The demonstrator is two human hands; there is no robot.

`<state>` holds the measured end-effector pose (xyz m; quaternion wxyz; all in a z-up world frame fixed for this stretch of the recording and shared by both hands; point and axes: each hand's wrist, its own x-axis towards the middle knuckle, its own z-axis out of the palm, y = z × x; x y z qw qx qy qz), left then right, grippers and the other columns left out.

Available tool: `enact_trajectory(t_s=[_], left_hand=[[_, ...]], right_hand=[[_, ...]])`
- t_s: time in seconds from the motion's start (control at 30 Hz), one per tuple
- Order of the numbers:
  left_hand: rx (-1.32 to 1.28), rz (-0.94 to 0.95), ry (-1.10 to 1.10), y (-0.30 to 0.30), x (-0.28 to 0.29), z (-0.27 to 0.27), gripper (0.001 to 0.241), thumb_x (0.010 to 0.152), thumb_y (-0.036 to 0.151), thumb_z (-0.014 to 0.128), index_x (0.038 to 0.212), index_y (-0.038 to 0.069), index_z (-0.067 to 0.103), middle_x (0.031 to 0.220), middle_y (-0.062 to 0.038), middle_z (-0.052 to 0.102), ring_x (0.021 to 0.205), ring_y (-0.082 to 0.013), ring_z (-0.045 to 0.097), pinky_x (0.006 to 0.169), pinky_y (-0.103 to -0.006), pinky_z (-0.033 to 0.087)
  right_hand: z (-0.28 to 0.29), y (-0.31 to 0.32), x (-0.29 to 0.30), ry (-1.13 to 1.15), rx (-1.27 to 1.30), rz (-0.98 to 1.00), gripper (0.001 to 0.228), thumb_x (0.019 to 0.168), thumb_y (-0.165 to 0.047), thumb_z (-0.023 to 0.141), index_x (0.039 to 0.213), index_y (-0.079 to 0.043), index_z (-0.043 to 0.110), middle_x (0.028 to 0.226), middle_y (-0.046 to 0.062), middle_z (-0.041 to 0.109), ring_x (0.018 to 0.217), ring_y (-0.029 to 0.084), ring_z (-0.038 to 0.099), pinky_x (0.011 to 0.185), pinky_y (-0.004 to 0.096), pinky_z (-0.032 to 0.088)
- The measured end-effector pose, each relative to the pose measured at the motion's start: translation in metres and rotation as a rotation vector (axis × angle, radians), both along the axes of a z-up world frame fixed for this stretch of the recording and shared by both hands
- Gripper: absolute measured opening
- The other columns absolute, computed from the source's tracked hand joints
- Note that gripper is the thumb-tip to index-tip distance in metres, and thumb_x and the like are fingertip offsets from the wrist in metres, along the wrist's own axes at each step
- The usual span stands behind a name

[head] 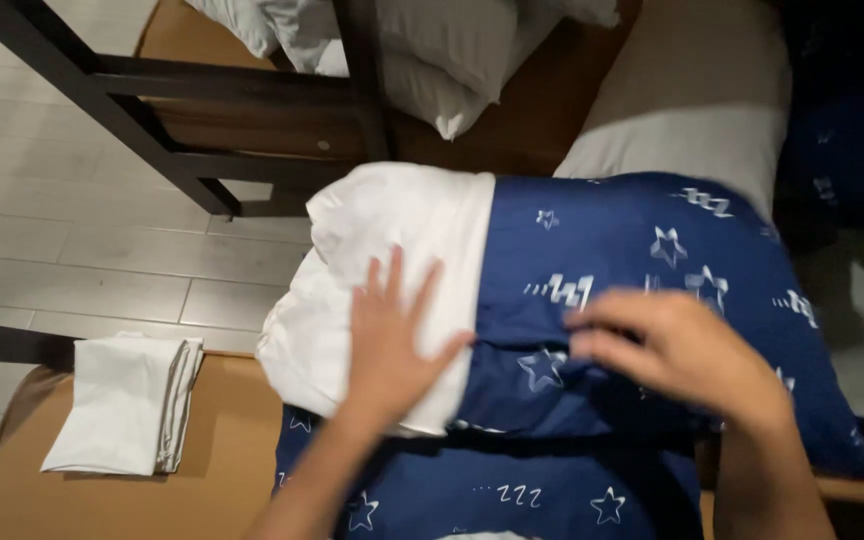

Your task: The person inserts a white pillow into a blue pillowcase with star patterns. They align the corners, pull the fabric over the pillow, and smooth it out before placing the finished pillow on a nearby bed.

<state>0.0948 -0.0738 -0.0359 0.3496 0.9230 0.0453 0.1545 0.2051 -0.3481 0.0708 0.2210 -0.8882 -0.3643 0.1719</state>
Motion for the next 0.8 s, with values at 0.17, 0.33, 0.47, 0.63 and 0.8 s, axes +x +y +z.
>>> enact_trajectory(t_s=[0.17,0.33,0.47,0.63,0.8], left_hand=[[0.258,0.054,-0.033,-0.044,-0.023,-0.017,0.081,0.096,0.065,0.048,0.159,0.015,0.039,0.168,-0.026,0.011,0.154,-0.0524,0.005,0.118,-0.0701,0.008],[0.211,0.108,-0.073,-0.043,-0.044,-0.026,0.079,0.095,0.063,0.051,0.158,0.016,0.041,0.169,-0.023,0.012,0.156,-0.0493,0.008,0.121,-0.0684,0.006],[0.111,0.112,-0.064,-0.031,-0.047,-0.026,0.078,0.098,0.059,0.047,0.159,0.012,0.036,0.169,-0.023,0.015,0.157,-0.0431,0.012,0.124,-0.0621,0.006],[-0.138,0.175,-0.138,-0.007,-0.035,-0.017,0.063,0.1,0.041,0.048,0.15,0.003,0.045,0.159,-0.028,0.033,0.146,-0.0475,0.034,0.119,-0.0587,0.024],[-0.132,0.401,-0.139,0.077,0.0,-0.054,0.045,0.099,0.027,0.057,0.135,0.0,0.055,0.135,-0.015,0.062,0.123,-0.0315,0.058,0.106,-0.0399,0.042]], right_hand=[[0.036,0.053,0.048,-0.317,0.239,-0.008,0.024,0.099,-0.022,0.06,0.108,-0.004,0.072,0.105,0.01,0.072,0.089,0.026,0.067,0.082,0.037,0.053],[-0.077,0.094,0.126,-0.327,0.01,0.017,0.06,0.1,-0.052,0.052,0.136,-0.005,0.063,0.144,0.018,0.058,0.129,0.037,0.055,0.105,0.049,0.044],[-0.171,0.102,0.109,-0.199,0.142,-0.051,0.052,0.103,-0.042,0.048,0.135,-0.003,0.061,0.131,0.017,0.067,0.116,0.039,0.062,0.1,0.044,0.045],[-0.144,0.074,0.102,-0.204,0.158,-0.122,0.047,0.105,-0.04,0.056,0.135,-0.005,0.066,0.121,0.022,0.071,0.107,0.04,0.066,0.093,0.05,0.05],[-0.16,0.053,0.113,-0.215,0.207,-0.157,0.051,0.104,-0.033,0.057,0.136,0.006,0.064,0.135,0.023,0.066,0.116,0.04,0.064,0.095,0.044,0.049]])
